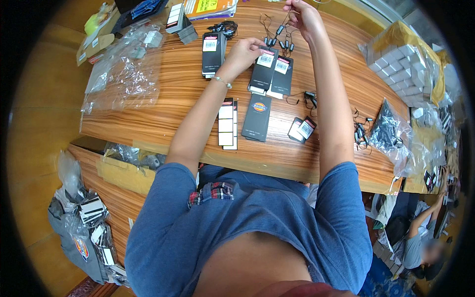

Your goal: The person repeatedly picks up small black rectangular boxes and thin black wires, then attaches the wires to the boxes. They place the assembled items on a wooden table among other similar boxes and loose wires.

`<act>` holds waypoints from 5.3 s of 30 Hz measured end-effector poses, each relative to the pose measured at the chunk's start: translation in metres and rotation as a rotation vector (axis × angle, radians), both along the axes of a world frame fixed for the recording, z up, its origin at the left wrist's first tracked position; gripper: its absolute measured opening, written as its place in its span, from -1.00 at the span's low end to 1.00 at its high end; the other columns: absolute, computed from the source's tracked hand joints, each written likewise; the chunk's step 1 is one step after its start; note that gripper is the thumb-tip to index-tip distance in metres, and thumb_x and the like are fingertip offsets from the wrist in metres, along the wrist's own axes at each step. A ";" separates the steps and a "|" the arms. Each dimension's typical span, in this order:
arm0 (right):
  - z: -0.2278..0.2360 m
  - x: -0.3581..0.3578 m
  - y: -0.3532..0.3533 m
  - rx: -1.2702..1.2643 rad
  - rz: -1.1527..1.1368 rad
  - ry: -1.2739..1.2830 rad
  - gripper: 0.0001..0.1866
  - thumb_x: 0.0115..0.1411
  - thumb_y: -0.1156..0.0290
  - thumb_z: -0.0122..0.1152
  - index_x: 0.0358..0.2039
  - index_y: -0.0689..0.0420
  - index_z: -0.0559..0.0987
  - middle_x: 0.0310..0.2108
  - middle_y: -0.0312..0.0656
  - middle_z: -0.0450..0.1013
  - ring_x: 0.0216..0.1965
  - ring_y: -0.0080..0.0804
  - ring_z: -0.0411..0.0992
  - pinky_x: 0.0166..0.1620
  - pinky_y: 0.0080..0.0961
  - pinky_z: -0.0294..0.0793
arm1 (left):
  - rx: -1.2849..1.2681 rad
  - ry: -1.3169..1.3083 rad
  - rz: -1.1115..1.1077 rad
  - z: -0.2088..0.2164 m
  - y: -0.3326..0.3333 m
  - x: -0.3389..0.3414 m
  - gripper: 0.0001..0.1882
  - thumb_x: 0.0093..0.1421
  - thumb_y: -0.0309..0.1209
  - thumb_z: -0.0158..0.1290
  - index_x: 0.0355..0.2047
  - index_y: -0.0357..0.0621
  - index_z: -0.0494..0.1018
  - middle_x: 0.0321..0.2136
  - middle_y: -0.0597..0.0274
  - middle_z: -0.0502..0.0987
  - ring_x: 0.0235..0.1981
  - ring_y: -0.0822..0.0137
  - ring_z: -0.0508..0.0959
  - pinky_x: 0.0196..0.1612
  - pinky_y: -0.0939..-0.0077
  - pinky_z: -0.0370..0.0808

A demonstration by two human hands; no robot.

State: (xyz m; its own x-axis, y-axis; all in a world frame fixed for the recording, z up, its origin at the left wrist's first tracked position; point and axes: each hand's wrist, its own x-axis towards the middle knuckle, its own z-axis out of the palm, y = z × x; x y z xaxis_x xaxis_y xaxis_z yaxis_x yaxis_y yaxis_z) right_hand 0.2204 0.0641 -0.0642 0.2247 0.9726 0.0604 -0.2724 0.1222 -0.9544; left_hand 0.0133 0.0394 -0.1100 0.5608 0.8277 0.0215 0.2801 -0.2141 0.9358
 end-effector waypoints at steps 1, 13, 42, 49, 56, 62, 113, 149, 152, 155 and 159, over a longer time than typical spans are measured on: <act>-0.006 0.007 0.011 -0.029 0.019 0.003 -0.82 0.18 0.38 -0.10 -0.48 0.09 0.47 -0.66 -0.39 0.33 -0.73 -0.68 0.15 -0.66 -0.73 0.07 | 0.005 -0.007 0.014 -0.007 0.004 0.003 -0.79 0.07 -0.50 0.03 -0.25 -0.27 0.46 -0.54 0.28 0.50 -0.56 0.56 0.44 -0.52 0.69 0.37; -0.056 0.008 0.057 -0.381 0.027 -0.126 -0.84 0.18 0.42 -0.05 -0.34 0.13 0.51 -0.62 -0.37 0.41 -0.69 -0.69 0.24 -0.66 -0.70 0.32 | 0.412 0.008 0.087 0.034 -0.032 -0.006 -0.65 0.07 -0.43 0.07 -0.09 -0.15 0.40 -0.33 0.24 0.38 -0.35 0.47 0.42 -0.27 0.62 0.39; -0.042 -0.108 -0.213 -0.053 0.031 -1.455 -0.42 -0.20 0.08 0.33 -0.19 0.18 0.50 -0.31 -0.15 0.33 -0.19 -0.21 0.31 -0.15 -0.32 0.35 | 0.251 0.385 -0.037 0.001 -0.101 -0.129 -0.45 -0.22 -0.26 0.29 -0.15 -0.13 0.47 -0.22 0.14 0.37 -0.08 0.15 0.33 0.01 0.34 0.28; -0.051 -0.106 -0.214 -0.007 -0.013 -1.277 -0.49 -0.23 0.22 0.38 -0.23 0.18 0.52 -0.32 -0.15 0.35 -0.24 -0.19 0.33 -0.18 -0.32 0.35 | 0.366 0.243 0.070 0.002 -0.108 -0.132 -0.55 -0.13 -0.47 0.24 -0.16 -0.21 0.45 -0.31 0.22 0.43 -0.28 0.38 0.43 -0.19 0.56 0.38; -0.051 -0.106 -0.212 0.007 -0.087 -1.301 -0.55 -0.22 0.29 0.38 -0.28 0.20 0.53 -0.35 -0.17 0.36 -0.26 -0.20 0.33 -0.19 -0.32 0.34 | -0.121 -0.005 0.120 -0.008 -0.110 -0.131 -0.61 -0.01 -0.59 0.14 -0.12 -0.22 0.40 -0.44 0.32 0.46 -0.50 0.60 0.40 -0.44 0.79 0.37; -0.046 -0.104 -0.213 0.009 -0.074 -1.232 -0.60 -0.23 0.33 0.38 -0.33 0.20 0.53 -0.38 -0.17 0.36 -0.28 -0.20 0.34 -0.22 -0.35 0.35 | 0.442 0.347 0.148 -0.001 -0.108 -0.131 -0.51 -0.11 -0.44 0.23 -0.10 -0.11 0.41 -0.25 0.20 0.40 -0.20 0.33 0.36 -0.15 0.48 0.34; -0.039 0.003 -0.214 -0.193 -0.217 -0.798 -0.90 -0.02 0.48 0.24 -0.51 0.21 0.50 -0.55 -0.37 0.37 -0.49 -0.63 0.24 -0.37 -0.67 0.29 | -0.429 -0.396 -0.274 0.025 -0.126 -0.044 -0.85 0.12 -0.56 0.02 -0.27 -0.32 0.42 -0.33 0.19 0.51 -0.26 0.47 0.49 -0.11 0.63 0.43; 0.000 -0.021 -0.256 0.041 -0.207 0.009 -0.51 0.03 0.61 0.12 0.02 0.27 0.30 -0.47 -0.24 0.43 -0.39 -0.54 0.40 -0.26 -0.65 0.36 | -0.368 -0.389 -0.530 0.033 -0.137 0.015 -0.87 0.11 -0.58 0.01 -0.30 -0.29 0.46 -0.28 0.22 0.51 -0.22 0.44 0.49 -0.11 0.58 0.43; -0.007 -0.035 -0.257 0.057 -0.223 0.128 -0.65 0.04 0.60 0.11 -0.11 0.28 0.39 -0.43 -0.22 0.44 -0.37 -0.53 0.41 -0.23 -0.64 0.38 | -0.287 -0.355 -0.542 0.031 -0.144 0.031 -0.85 0.10 -0.57 0.02 -0.30 -0.30 0.48 -0.33 0.23 0.53 -0.26 0.45 0.50 -0.14 0.60 0.43; -0.009 -0.037 -0.256 0.104 -0.236 0.216 -0.73 0.04 0.61 0.11 -0.19 0.27 0.41 -0.43 -0.17 0.46 -0.36 -0.50 0.44 -0.23 -0.63 0.39 | -0.263 -0.253 -0.541 0.032 -0.150 0.034 -0.86 0.10 -0.57 0.03 -0.31 -0.31 0.49 -0.39 0.25 0.54 -0.31 0.50 0.51 -0.19 0.62 0.45; -0.010 -0.023 -0.250 0.159 -0.267 0.366 -0.78 0.05 0.60 0.11 -0.24 0.24 0.42 -0.41 -0.12 0.45 -0.34 -0.46 0.43 -0.23 -0.60 0.39 | -0.285 -0.178 -0.599 0.039 -0.152 0.028 -0.85 0.09 -0.53 0.05 -0.31 -0.32 0.49 -0.42 0.24 0.55 -0.35 0.51 0.51 -0.23 0.65 0.45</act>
